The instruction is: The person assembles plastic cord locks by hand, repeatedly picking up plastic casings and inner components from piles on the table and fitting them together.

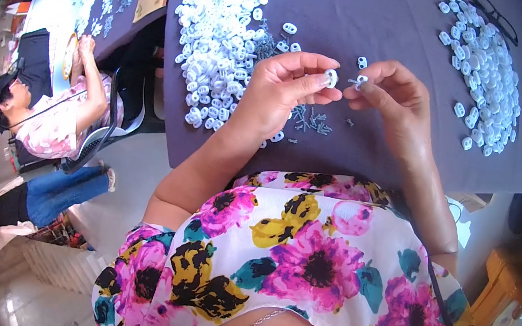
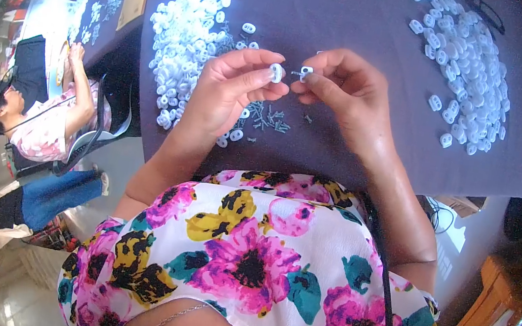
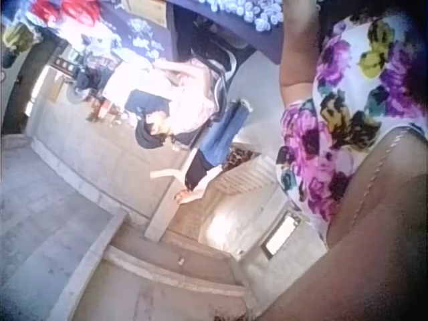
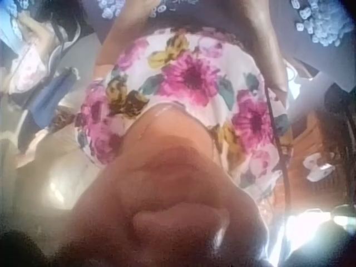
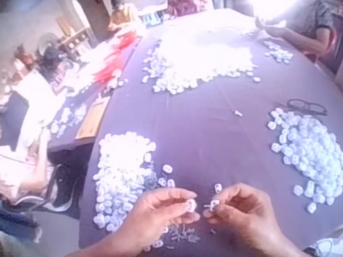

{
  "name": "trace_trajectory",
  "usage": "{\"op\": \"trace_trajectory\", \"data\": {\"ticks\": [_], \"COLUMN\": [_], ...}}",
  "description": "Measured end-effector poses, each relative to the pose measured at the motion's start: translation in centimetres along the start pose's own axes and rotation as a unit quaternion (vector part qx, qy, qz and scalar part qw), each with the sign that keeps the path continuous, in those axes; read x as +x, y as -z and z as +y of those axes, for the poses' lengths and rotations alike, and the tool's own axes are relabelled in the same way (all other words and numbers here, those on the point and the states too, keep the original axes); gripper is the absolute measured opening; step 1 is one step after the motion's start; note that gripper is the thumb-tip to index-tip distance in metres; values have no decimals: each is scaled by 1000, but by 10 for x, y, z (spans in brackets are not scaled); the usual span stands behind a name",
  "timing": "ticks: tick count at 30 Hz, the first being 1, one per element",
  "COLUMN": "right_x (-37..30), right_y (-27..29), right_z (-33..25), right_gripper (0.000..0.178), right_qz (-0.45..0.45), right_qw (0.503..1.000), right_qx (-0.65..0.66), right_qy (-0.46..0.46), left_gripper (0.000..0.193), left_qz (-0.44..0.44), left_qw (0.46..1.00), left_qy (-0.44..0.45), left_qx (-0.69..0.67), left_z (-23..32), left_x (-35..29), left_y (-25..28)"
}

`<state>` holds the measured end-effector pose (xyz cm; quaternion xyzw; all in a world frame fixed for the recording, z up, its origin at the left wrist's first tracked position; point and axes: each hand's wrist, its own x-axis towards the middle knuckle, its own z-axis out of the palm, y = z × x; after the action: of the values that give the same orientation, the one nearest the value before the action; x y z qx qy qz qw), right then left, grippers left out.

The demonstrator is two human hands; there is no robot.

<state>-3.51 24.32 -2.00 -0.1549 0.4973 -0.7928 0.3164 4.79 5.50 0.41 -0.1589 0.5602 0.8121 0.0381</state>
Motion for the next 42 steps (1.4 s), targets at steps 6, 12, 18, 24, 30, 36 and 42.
{"op": "trace_trajectory", "data": {"ticks": [6,12,18,24,30,36,42], "right_x": [1,3,3,1,2,2,2], "right_y": [-2,-1,0,-1,-1,-1,0], "right_z": [2,1,2,0,-2,-1,0], "right_gripper": [10,8,8,8,9,10,11], "right_qz": [2,-3,-6,-8,-7,-9,-10], "right_qw": [1000,999,999,999,999,999,998], "right_qx": [-8,-30,-31,-36,-42,-47,-47], "right_qy": [-5,-11,-10,-23,-22,-23,-28], "left_gripper": [33,33,32,31,31,30,29], "left_qz": [-14,-9,-4,-3,1,-1,-1], "left_qw": [999,996,993,984,979,977,980], "left_qy": [-38,-54,-66,-90,-101,-103,-105], "left_qx": [35,69,98,152,175,188,172], "left_z": [4,4,5,3,3,3,0], "left_x": [-3,-5,-6,-9,-8,-7,-8], "left_y": [-6,-13,-15,-16,-15,-15,-17]}}
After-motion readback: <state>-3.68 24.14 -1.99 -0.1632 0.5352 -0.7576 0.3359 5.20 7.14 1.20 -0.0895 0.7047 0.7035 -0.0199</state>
